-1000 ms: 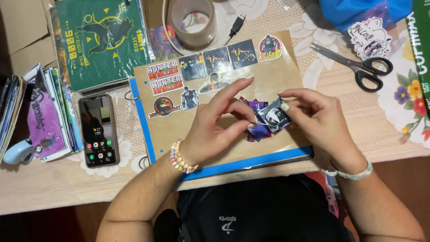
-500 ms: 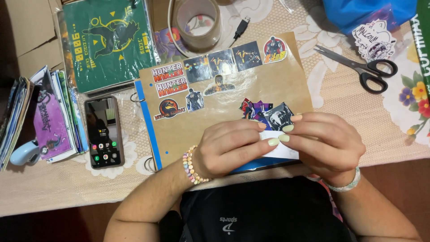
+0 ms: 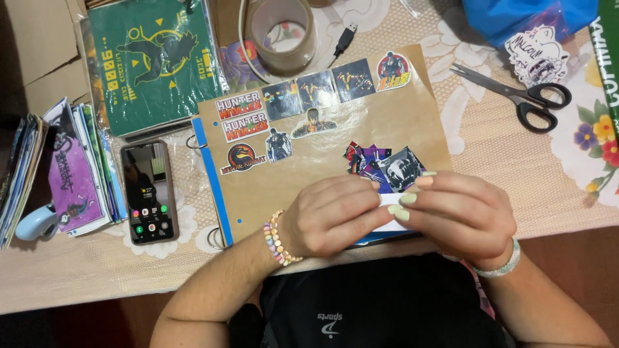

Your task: The person cuts out a sticker of a character and places it on a brown journal cover. They then open a plastic bag containing small square stickers, cut the bag open, and arrange several of the stickers on the journal cover.

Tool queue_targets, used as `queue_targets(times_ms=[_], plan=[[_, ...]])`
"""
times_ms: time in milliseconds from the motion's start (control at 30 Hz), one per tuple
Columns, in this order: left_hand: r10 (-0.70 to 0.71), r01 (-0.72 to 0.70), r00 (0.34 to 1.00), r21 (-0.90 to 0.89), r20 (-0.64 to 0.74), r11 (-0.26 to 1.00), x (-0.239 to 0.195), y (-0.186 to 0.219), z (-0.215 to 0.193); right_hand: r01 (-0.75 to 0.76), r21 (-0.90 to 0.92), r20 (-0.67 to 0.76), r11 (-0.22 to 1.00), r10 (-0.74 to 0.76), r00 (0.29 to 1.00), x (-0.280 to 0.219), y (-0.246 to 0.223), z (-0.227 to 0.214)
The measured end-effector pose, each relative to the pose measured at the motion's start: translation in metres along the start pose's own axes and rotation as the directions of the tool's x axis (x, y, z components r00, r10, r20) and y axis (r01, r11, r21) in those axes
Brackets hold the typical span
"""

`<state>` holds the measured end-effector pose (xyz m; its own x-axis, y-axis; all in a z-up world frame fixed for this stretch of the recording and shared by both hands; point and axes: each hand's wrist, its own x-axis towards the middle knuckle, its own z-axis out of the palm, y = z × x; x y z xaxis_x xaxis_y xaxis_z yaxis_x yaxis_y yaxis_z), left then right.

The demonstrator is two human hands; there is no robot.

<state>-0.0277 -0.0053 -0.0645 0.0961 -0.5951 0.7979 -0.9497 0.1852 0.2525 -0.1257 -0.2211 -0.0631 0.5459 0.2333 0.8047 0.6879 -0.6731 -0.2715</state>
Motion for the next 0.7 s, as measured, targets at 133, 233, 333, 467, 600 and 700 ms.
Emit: queue_targets(times_ms=[133, 233, 333, 467, 600, 700], plan=[[0.037, -0.036, 0.999, -0.036, 0.008, 0.999, 0.000, 0.008, 0.002, 0.044, -0.006, 0.137, 0.999, -0.043, 0.990, -0.019, -0.003, -0.007], [-0.099, 0.092, 0.994, -0.140, -0.045, 0.986, 0.003, 0.020, 0.004, 0.073, -0.017, 0.102, 0.997, -0.071, 0.992, -0.022, -0.005, -0.007], [-0.240, 0.227, 0.969, -0.167, -0.065, 0.960, -0.005, 0.033, 0.005, 0.128, 0.005, 0.130, 0.992, -0.128, 0.983, -0.018, -0.006, -0.010], [-0.240, 0.240, 0.970, -0.022, -0.039, 0.971, -0.021, 0.040, 0.003, 0.186, 0.054, 0.273, 0.981, -0.194, 0.942, -0.020, -0.004, -0.003], [-0.192, 0.196, 0.980, 0.096, -0.042, 0.976, -0.039, 0.054, -0.007, 0.248, 0.175, 0.285, 0.953, -0.290, 0.913, 0.007, -0.010, 0.008], [-0.431, 0.439, 0.895, 0.049, -0.115, 0.897, -0.060, 0.069, -0.013, -0.124, 0.282, 0.388, 0.951, 0.005, 0.922, 0.021, -0.020, 0.015]])
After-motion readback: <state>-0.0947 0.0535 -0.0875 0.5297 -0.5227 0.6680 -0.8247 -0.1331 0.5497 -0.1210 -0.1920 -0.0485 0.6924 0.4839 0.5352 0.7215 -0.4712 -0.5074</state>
